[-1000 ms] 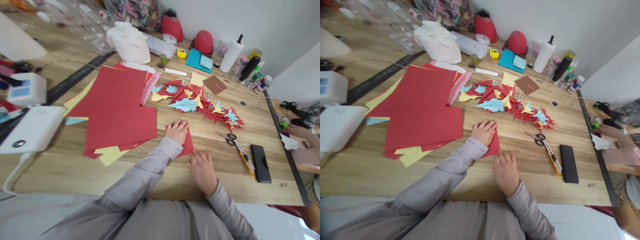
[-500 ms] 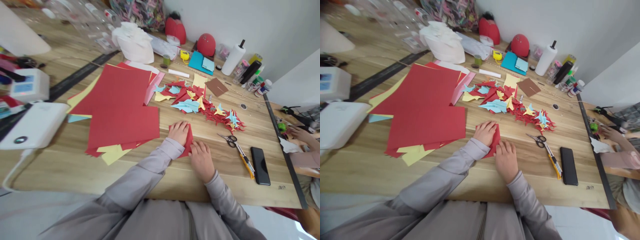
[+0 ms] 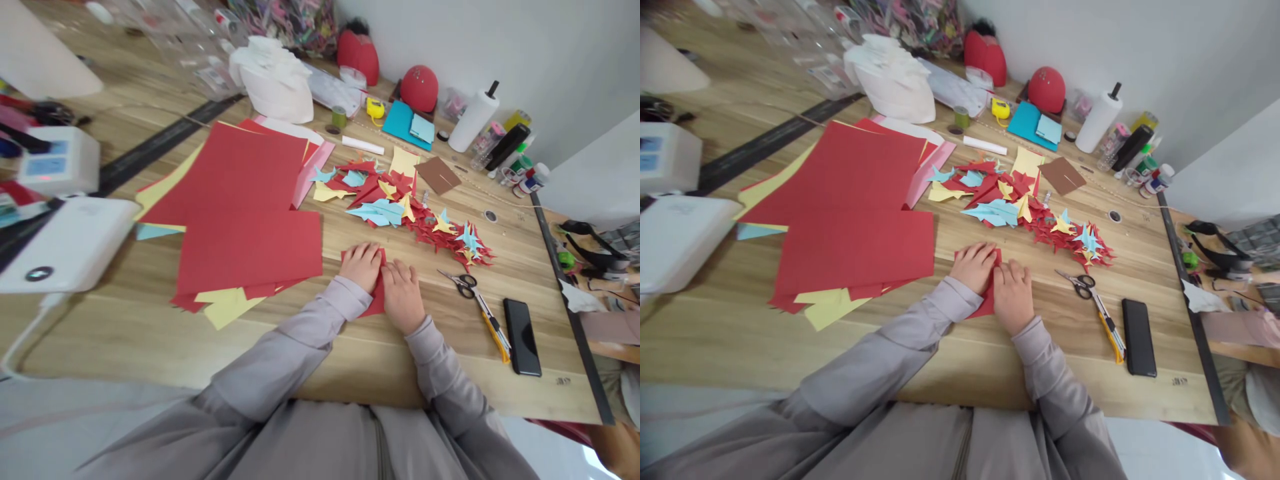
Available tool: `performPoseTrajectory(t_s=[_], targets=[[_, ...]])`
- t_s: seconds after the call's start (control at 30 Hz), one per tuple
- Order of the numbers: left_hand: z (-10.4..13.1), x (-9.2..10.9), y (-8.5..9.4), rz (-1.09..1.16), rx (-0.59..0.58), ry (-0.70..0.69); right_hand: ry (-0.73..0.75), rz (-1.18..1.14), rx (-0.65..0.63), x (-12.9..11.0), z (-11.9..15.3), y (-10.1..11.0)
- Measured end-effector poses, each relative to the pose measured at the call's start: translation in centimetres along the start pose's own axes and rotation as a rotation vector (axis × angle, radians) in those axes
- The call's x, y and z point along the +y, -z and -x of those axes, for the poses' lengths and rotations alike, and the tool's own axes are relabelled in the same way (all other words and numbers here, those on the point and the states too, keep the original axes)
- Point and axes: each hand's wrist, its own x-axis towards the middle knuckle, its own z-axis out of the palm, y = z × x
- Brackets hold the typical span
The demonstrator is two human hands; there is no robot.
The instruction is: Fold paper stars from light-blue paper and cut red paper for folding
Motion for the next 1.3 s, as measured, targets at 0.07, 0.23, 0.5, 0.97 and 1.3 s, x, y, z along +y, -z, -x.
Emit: performPoseTrajectory(t_s=[0.07,0.23,0.5,0.97,1.3], targets=[[0.0,0.0,0.1,0.004,-0.002,0.001,-0.009,-0.004,-0.005,0.0,-0.5,0.0],[0.0,0.0,0.1,0.021,0.008,0.006,-0.011,-0.017,0.008,0.2,-1.6,-0.1],[0.0,0.0,0.3,0.077,0.010,0.018,-0.004,-0.038,0.018,0.7,-2.9,-0.2],[0.4,0.1,0.2,0.020,0.051,-0.009,-0.018,-0.014,0.027,0.2,-0.5,-1.0],[0.4,0.3,0.6,0.031,0.041,-0.015,0.048,0.020,0.098,-0.8,4.5,-1.3]])
